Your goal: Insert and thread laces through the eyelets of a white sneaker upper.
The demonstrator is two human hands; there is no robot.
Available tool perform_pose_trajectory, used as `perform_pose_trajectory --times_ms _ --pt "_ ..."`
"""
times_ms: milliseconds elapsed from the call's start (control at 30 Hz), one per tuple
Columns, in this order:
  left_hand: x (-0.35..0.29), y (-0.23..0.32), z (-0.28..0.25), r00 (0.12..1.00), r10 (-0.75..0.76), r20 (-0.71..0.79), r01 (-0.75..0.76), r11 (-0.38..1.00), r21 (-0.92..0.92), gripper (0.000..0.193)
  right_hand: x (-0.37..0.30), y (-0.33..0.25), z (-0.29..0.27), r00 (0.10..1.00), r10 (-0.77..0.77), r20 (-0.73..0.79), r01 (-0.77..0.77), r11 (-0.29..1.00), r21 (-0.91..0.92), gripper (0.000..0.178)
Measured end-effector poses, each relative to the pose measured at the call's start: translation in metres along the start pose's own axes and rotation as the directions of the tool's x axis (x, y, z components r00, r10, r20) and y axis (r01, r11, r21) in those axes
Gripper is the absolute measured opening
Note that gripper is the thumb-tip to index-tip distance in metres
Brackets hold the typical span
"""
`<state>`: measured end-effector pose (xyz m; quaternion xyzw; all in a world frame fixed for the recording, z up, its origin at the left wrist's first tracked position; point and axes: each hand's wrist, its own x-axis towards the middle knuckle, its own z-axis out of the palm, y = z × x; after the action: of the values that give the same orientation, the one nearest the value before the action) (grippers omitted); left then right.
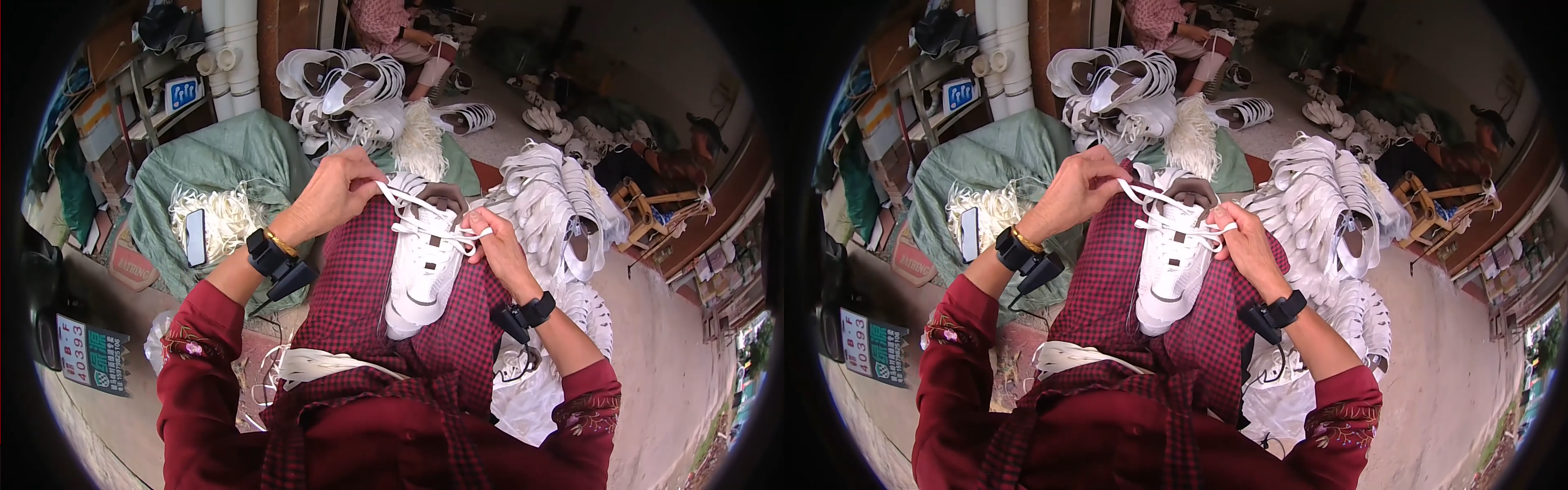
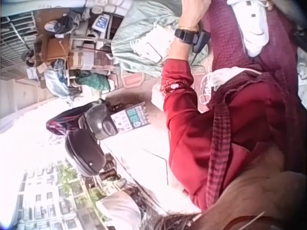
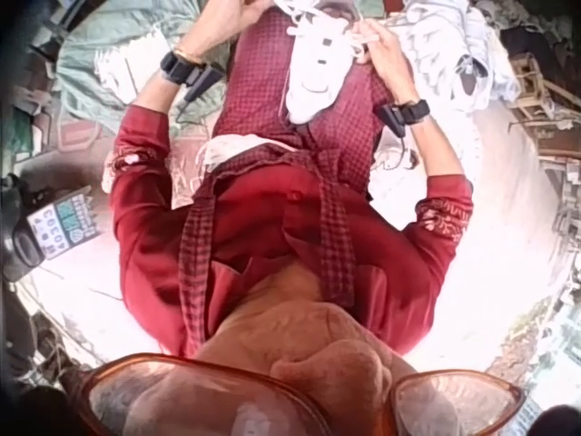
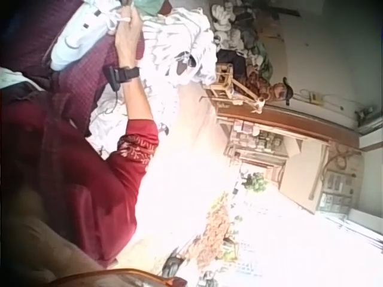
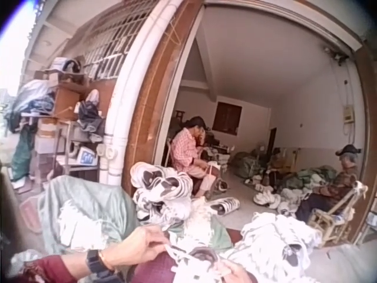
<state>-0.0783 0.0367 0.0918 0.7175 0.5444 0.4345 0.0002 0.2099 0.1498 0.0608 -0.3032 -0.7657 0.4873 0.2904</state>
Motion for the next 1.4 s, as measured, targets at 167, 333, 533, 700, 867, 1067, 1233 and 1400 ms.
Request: perform_pose_trajectory --times_ms 167,333,533,700,867,1067,1233,1400 --pt "-0.023 0.010 -0.007 0.991 -0.127 0.048 0.129 0.774 -0.619 0.014 -0.006 -0.001 0.003 1.000 0.003 -0.016 -0.002 1.000 0.012 0.022" --pt "-0.032 0.006 0.001 0.985 -0.134 0.113 0.174 0.681 -0.711 0.015 -0.005 -0.002 -0.011 0.992 0.051 0.120 -0.062 0.993 0.096 0.017" --pt "-0.023 0.008 0.014 0.993 -0.045 0.108 0.103 0.770 -0.630 0.018 -0.014 -0.034 -0.031 0.974 0.079 0.213 -0.036 0.979 -0.200 0.031" --pt "-0.022 0.013 0.008 0.959 -0.016 0.284 0.258 0.470 -0.844 0.026 -0.010 -0.087 -0.045 0.972 -0.032 0.232 0.147 0.854 -0.499 0.040" --pt "-0.019 0.004 0.038 0.980 -0.087 0.177 0.187 0.702 -0.688 0.021 0.009 -0.090 -0.005 0.917 -0.175 0.358 0.359 0.753 -0.552 0.028" --pt "-0.026 0.005 0.057 0.967 -0.233 0.101 0.229 0.629 -0.743 0.016 0.025 -0.067 0.024 0.773 -0.484 0.410 0.634 0.565 -0.527 0.033" --pt "-0.034 0.011 0.067 0.967 -0.248 -0.064 0.178 0.831 -0.526 0.014 0.035 -0.069 0.030 0.833 -0.491 0.256 0.519 0.533 -0.668 0.029" --pt "-0.035 0.009 0.077 0.947 -0.262 -0.186 0.152 0.876 -0.459 0.014 0.040 -0.053 0.037 0.890 -0.372 0.263 0.455 0.694 -0.558 0.024"
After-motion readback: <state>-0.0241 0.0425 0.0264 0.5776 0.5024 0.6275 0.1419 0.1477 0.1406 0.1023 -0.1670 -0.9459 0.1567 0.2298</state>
